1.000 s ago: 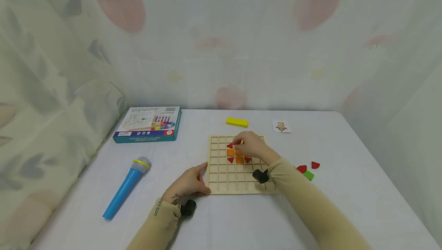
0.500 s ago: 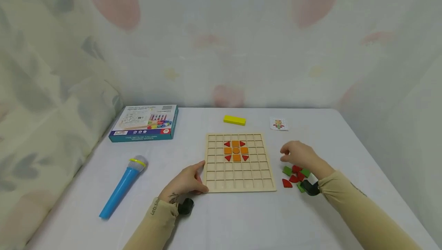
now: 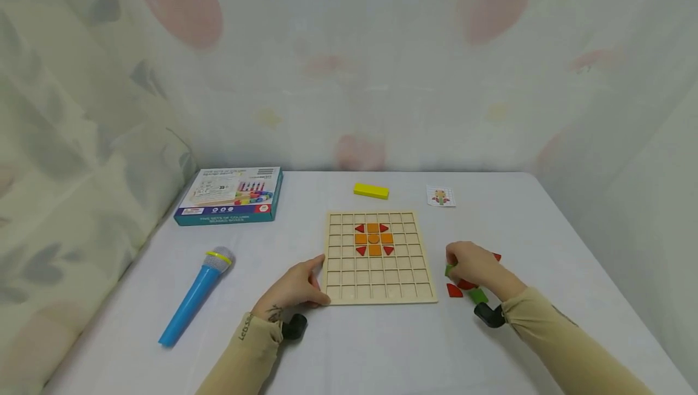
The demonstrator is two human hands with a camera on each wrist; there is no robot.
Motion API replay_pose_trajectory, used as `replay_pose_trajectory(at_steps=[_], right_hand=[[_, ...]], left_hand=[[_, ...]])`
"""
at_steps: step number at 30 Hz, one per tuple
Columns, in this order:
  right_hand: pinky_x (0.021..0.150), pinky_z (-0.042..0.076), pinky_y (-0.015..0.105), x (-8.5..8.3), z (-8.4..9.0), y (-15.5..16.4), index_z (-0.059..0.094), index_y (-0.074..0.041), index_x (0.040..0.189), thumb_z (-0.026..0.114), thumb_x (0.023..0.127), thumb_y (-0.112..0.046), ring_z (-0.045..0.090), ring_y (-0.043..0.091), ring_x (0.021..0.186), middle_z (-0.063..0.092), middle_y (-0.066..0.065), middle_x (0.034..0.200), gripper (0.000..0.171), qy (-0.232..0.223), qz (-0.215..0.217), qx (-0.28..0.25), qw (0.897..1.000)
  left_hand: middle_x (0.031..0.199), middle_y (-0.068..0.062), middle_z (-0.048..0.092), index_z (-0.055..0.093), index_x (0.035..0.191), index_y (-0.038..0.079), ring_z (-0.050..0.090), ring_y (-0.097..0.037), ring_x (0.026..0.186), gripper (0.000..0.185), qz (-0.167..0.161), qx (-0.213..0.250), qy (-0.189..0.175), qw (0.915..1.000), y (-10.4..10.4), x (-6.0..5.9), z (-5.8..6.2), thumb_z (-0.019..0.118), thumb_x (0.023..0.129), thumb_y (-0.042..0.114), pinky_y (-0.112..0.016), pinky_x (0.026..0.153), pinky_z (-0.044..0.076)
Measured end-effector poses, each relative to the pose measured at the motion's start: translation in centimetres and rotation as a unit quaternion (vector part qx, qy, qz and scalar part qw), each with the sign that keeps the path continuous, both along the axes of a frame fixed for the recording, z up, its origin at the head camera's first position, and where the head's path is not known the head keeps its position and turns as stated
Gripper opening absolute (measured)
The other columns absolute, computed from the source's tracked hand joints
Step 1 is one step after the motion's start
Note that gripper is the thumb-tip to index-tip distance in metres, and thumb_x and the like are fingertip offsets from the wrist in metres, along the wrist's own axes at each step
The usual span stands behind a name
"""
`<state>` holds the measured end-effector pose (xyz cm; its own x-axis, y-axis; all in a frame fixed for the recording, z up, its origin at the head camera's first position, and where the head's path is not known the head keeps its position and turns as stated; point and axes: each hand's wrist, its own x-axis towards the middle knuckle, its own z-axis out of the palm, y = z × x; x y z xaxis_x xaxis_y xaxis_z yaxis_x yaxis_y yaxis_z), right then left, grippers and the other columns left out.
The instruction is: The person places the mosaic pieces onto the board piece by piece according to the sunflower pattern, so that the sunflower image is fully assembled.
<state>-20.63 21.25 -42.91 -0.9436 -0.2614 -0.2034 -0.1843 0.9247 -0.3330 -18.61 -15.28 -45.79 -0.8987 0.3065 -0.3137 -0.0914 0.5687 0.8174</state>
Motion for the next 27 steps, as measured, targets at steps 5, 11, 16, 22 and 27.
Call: replay_pose_trajectory(at_steps=[5,11,16,22,27], right_hand=[[0.052,0.038,0.027,-1.0,1.4,-2.9,0.055,-0.009,0.070,0.065,0.072,-0.003,0.044,0.015,0.062,0.050,0.001,0.067,0.012,0.012,0.010,-0.125,0.992],[0.060,0.042,0.025,-2.3,1.2,-7.6,0.061,-0.010,0.077,0.062,0.075,-0.004,0.048,0.013,0.066,0.056,-0.002,0.072,0.007,0.001,0.047,-0.193,0.980],[0.061,0.041,0.026,-2.9,-0.2,-10.2,0.062,-0.010,0.077,0.060,0.075,-0.002,0.048,0.013,0.067,0.056,-0.001,0.074,0.008,-0.005,0.087,-0.201,0.976],[0.062,0.040,0.027,-2.8,-0.9,-11.4,0.062,-0.010,0.076,0.061,0.076,-0.002,0.047,0.014,0.068,0.054,-0.002,0.072,0.008,-0.011,0.077,-0.185,0.980],[0.064,0.042,0.028,-2.7,-1.1,-11.7,0.064,-0.012,0.079,0.063,0.077,-0.008,0.049,0.012,0.071,0.057,-0.003,0.075,0.005,-0.005,0.062,-0.159,0.985]], left_hand=[[0.068,-0.009,0.052,0.025,0.137,0.009,0.053,-0.016,0.051,0.099,0.001,0.003,0.000,1.0000,0.0,0.0,-0.1,0.080,0.055,0.012,-0.028,0.048,0.044],[0.066,-0.008,0.053,0.025,0.138,0.009,0.052,-0.015,0.050,0.100,0.001,0.008,-0.002,1.0000,0.0,-0.1,-0.1,0.080,0.054,0.012,-0.027,0.047,0.042],[0.064,-0.006,0.053,0.025,0.137,0.009,0.049,-0.014,0.051,0.100,-0.018,0.015,0.001,0.9997,-0.2,-0.2,-0.3,0.080,0.054,0.014,-0.026,0.046,0.039],[0.066,-0.006,0.053,0.025,0.137,0.009,0.048,-0.015,0.054,0.102,-0.038,0.030,-0.005,0.9988,-0.7,-0.4,-0.6,0.081,0.053,0.015,-0.026,0.047,0.039],[0.067,-0.007,0.054,0.026,0.137,0.008,0.049,-0.015,0.055,0.101,-0.043,0.034,-0.005,0.9985,-1.0,-0.5,-0.4,0.081,0.053,0.014,-0.027,0.048,0.039]])
